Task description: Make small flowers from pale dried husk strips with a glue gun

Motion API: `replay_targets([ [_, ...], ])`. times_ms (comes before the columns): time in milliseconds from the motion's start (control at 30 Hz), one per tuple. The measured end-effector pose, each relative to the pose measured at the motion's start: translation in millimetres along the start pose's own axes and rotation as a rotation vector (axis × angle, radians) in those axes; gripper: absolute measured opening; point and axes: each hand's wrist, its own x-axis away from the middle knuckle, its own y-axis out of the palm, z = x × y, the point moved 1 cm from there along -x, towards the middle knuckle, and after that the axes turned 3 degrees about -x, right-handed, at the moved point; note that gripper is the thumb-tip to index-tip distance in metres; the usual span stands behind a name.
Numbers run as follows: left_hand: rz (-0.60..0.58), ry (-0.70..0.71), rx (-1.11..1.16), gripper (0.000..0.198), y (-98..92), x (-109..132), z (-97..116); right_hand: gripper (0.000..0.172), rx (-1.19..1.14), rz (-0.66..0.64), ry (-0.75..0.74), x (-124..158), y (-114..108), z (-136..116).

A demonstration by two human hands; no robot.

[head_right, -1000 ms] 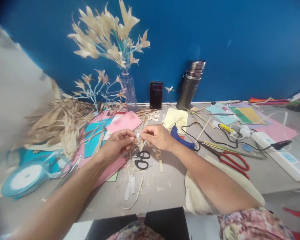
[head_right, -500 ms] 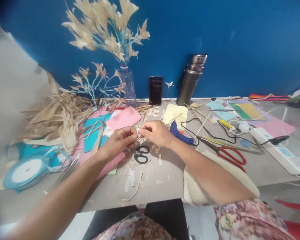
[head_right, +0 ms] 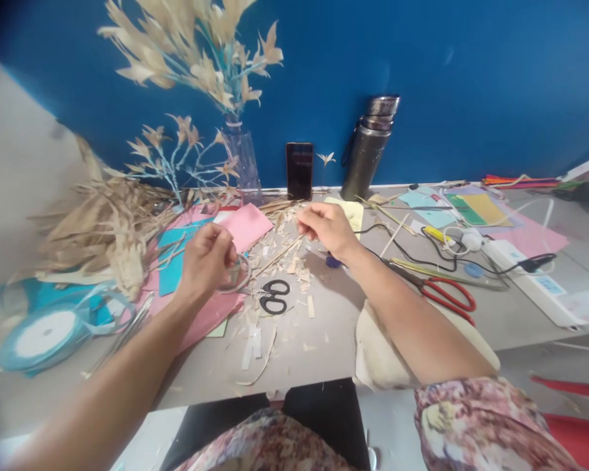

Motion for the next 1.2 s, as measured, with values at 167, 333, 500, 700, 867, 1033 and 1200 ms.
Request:
replay_targets([
  [167, 0.108, 0.013, -0.089, 0.014, -6.2, -14, -13, 0.036, -0.152, -0.010, 0.097, -4, -9, -2],
  [333, -0.051, 0.193, -0.371, 0.011, 2.8, -8, -21, 0.031, -0.126, -0.141, 0.087, -2, -9, 0],
  [500, -0.186, 0.226, -0.279, 0.013, 6.3, 10, -4, 0.021, 0.103, -0.361, 0.150, 3, 2, 5],
  [700, -0.428, 0.210, -0.287, 0.019, 16.6, 32, 5, 0.016, 0.449, -0.557, 0.155, 18, 26, -2],
  [867, -0.507, 0.014, -0.120, 0.024, 20.3, 38, 2, 0.015, 0.572, -0.523, 0.102, 21, 27, -10],
  [1033, -0.519, -0.173, 0.058, 0.022, 24.4, 41, 2, 0.016, 0.668, -0.505, 0.064, 25, 28, -15],
  [1200, -0.511, -0.222, 0.109, 0.020, 28.7, 42, 2, 0.009, 0.661, -0.437, 0.124, 27, 33, -20],
])
